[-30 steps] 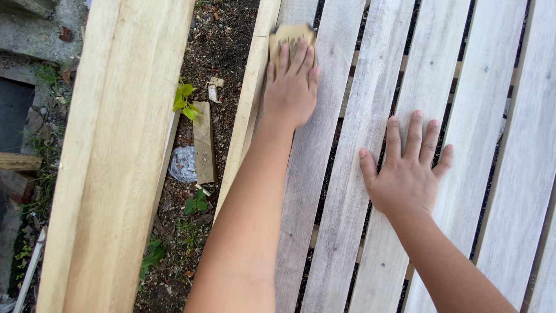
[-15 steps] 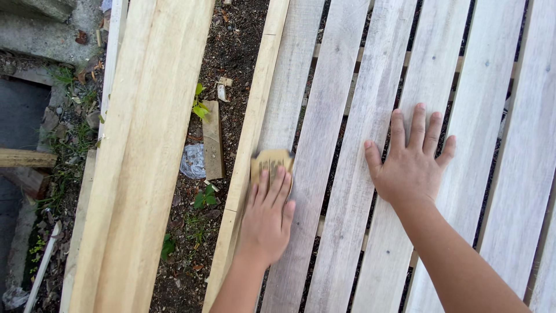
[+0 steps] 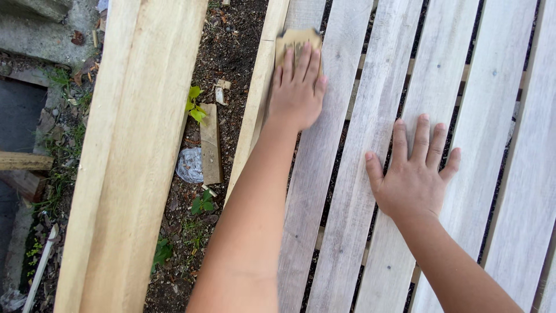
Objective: The person sands the surface of a slatted wooden structure with a sanding block, rubbing it back and forth along the planks while steadying the wood with the other hand. They work across different planks and then run their hands along the sanded edge and surface.
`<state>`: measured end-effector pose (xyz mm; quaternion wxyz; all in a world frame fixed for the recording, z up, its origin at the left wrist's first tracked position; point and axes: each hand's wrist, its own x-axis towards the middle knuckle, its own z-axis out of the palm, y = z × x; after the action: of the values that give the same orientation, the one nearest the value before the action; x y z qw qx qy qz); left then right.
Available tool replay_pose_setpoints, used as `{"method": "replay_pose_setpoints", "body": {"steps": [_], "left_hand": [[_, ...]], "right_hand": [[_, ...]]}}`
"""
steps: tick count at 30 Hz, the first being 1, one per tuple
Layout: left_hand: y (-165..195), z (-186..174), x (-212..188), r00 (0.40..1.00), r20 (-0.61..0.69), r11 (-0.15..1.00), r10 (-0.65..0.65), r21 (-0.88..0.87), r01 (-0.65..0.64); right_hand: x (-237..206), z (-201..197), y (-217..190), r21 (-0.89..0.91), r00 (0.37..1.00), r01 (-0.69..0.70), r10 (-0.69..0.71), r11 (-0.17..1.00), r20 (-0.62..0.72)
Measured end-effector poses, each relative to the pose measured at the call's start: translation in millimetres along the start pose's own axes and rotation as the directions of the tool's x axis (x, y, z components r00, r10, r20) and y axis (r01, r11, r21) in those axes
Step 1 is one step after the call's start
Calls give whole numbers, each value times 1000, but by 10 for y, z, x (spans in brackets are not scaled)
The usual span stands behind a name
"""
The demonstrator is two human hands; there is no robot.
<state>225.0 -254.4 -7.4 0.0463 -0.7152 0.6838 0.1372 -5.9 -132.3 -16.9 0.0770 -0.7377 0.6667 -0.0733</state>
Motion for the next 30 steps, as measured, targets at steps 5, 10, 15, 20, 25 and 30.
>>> {"method": "replay_pose_setpoints", "body": {"steps": [5, 10, 15, 20, 25, 30], "left_hand": [[15, -42, -84, 999, 11, 999, 31, -32, -31], [-208, 228, -1515, 989, -66, 989, 131, -61, -135], [-324, 528, -2732, 998, -16, 996, 64, -67, -65], [-293, 496, -2002, 998, -54, 999, 22, -41, -24], [-196, 234, -583, 994, -92, 998, 62, -6, -63], [-62, -7, 222, 998, -45, 999, -32, 2, 32]], "right_hand": [[26, 56, 4, -21, 999, 3, -4, 1000, -38], [20, 48, 14, -10, 1000, 3, -3, 1000, -21], [31, 26, -3, 8, 999, 14, -14, 1000, -34], [22, 28, -2, 15, 999, 25, -24, 1000, -48], [4, 16, 0, 8, 999, 19, -19, 1000, -50], [21, 2, 0, -2, 999, 6, -6, 1000, -44]]}}
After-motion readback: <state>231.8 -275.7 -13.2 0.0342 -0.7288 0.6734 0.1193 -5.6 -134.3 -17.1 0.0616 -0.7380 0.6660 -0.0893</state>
